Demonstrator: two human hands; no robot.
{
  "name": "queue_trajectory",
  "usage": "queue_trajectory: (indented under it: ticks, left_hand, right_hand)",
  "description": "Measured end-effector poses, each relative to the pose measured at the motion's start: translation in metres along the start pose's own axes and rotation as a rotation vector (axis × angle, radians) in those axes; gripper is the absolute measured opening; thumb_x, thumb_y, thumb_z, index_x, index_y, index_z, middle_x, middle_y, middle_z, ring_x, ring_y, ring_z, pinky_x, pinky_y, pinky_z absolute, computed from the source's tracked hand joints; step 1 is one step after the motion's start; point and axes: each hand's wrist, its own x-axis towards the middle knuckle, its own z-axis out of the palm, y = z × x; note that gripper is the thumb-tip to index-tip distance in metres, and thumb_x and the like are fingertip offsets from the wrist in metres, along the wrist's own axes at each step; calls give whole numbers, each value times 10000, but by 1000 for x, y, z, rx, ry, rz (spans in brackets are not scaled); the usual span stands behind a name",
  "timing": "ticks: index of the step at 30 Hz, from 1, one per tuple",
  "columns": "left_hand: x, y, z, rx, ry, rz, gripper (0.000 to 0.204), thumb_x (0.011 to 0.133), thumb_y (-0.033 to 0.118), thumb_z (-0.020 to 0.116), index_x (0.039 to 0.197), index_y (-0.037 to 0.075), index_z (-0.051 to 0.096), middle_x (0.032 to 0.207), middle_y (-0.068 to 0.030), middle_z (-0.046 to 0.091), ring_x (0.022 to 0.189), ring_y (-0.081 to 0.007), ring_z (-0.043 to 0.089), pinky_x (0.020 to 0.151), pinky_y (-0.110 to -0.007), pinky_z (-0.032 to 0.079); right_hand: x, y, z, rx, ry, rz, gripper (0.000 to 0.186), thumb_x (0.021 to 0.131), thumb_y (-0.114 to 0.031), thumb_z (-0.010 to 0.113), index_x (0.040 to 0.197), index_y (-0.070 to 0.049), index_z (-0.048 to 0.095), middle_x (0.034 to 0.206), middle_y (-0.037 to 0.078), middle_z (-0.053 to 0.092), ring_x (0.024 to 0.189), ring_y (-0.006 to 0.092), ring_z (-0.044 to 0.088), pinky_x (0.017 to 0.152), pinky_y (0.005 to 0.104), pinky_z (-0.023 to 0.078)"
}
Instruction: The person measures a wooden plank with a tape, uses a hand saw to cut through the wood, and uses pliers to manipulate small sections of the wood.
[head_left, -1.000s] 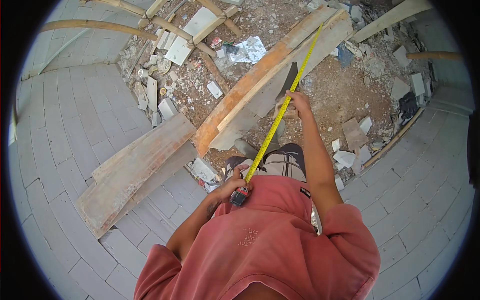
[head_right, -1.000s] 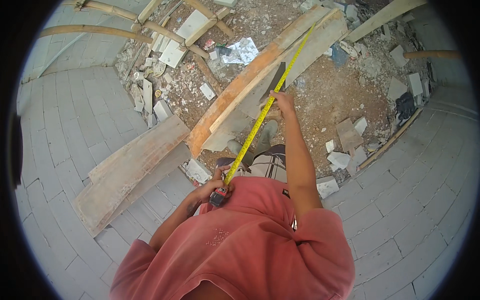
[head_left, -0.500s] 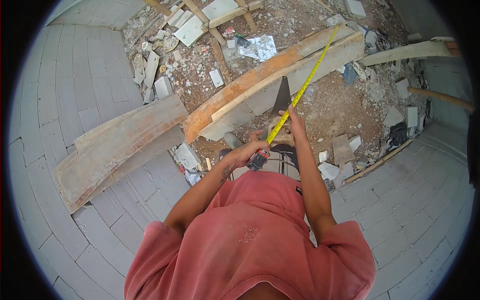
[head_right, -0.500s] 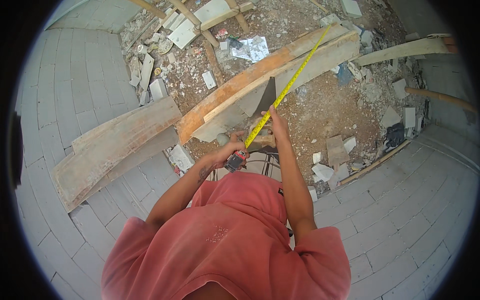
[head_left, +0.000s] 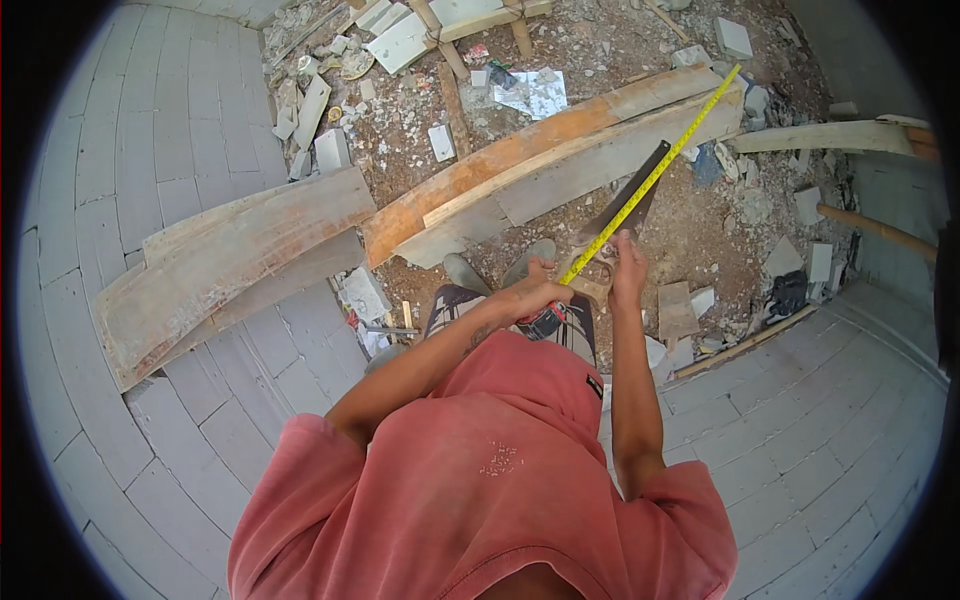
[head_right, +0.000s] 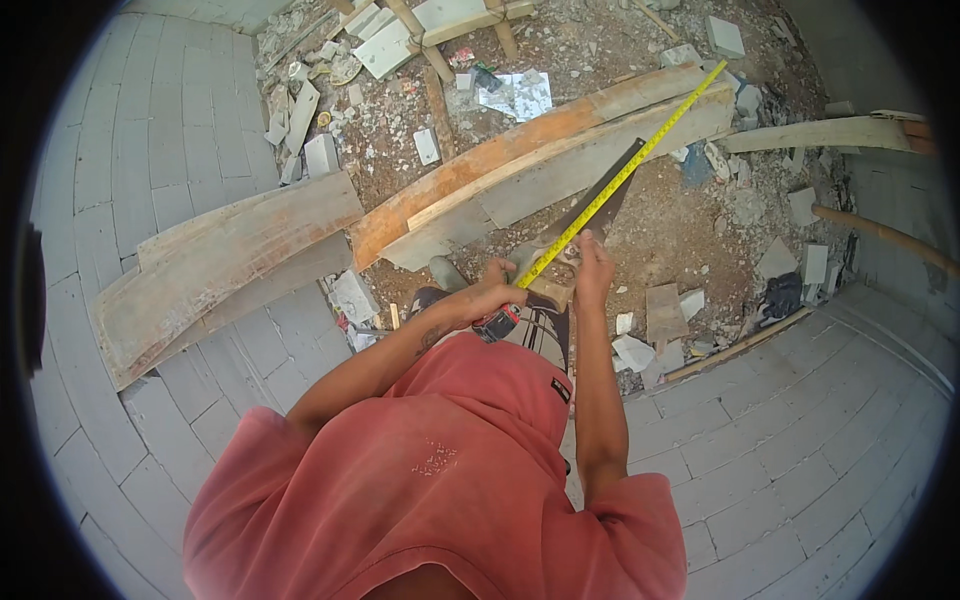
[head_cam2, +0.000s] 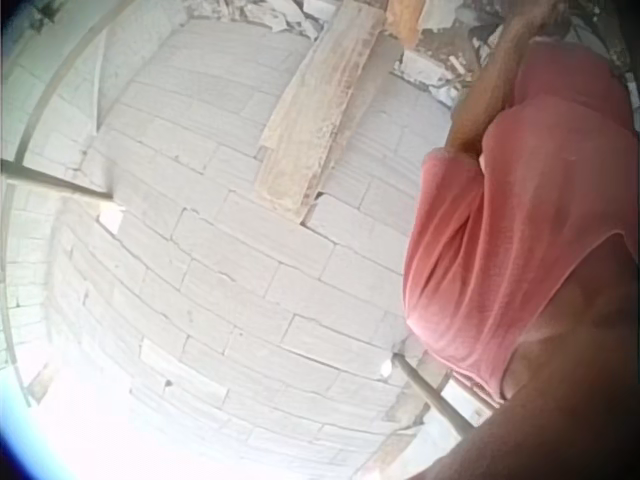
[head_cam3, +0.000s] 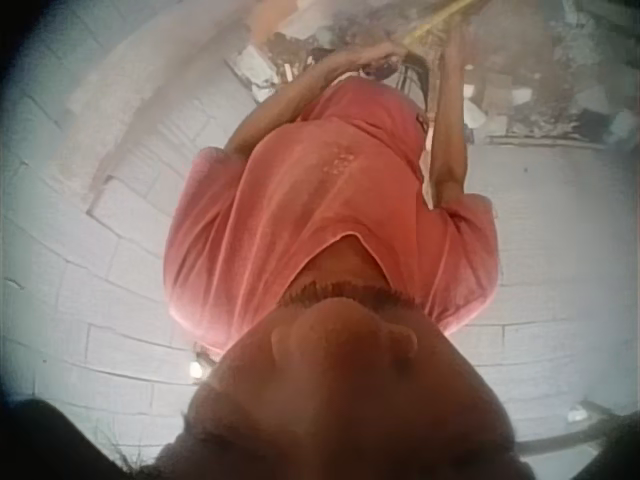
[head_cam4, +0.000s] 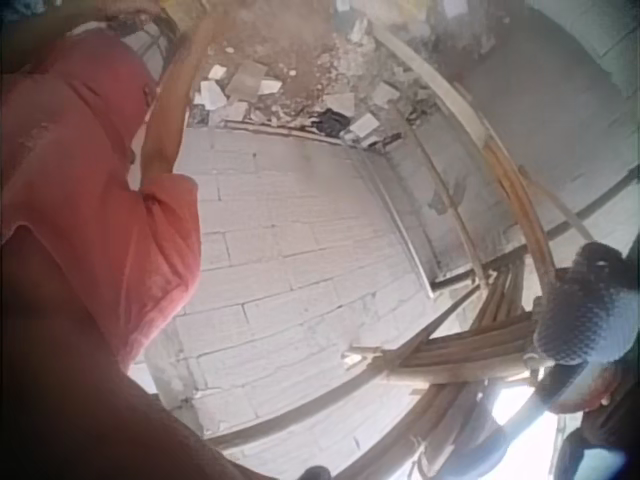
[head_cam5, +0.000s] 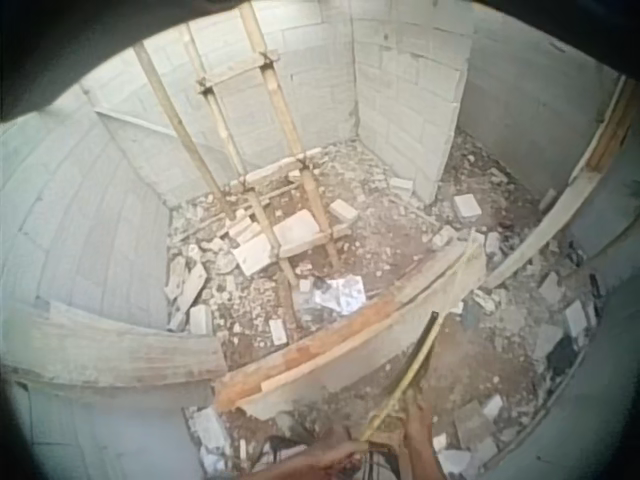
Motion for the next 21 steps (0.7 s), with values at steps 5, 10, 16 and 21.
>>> queue_trajectory:
  ticks: [5, 10, 16, 21]
  left_hand:
    - [-34, -9, 3, 31, -140, -5, 1131, 693, 344, 658, 1499, -33, -39, 1207, -228, 475, 1213, -315, 459, 1005, -383, 350]
    - [-13, -13, 1, 90, -135, -19, 1179, 685, 360, 652, 1508, -16, -104, 1445, -316, 292, 1332, -371, 380, 1063, -375, 324]
    - [-16, -1, 16, 90, 19, 129, 1167, 720, 302, 637, 1490, -11, -183, 1056, -213, 568, 940, -241, 585, 791, -304, 452]
    - [-33, 2, 4, 117, -342, -139, 1193, 737, 375, 624, 1477, -9, -229, 1357, -312, 433, 1259, -347, 473, 994, -333, 386]
  right_hand:
    - [48, -4, -36, 294, -22, -34, 323, 966, -252, 602, 1036, 51, 689, 959, 58, 669, 847, 134, 594, 780, 276, 472]
    - [55, 7, -50, 284, 12, -55, 197, 933, -165, 649, 992, 18, 690, 882, 26, 642, 786, 112, 571, 701, 262, 451]
    - [-3, -32, -14, 100, -9, -96, 307, 960, -243, 607, 941, 48, 704, 921, 68, 648, 838, 137, 556, 802, 292, 434]
    - [30, -25, -29, 217, 34, -48, 467, 995, -372, 525, 955, 57, 702, 937, 111, 637, 918, 176, 548, 840, 319, 428]
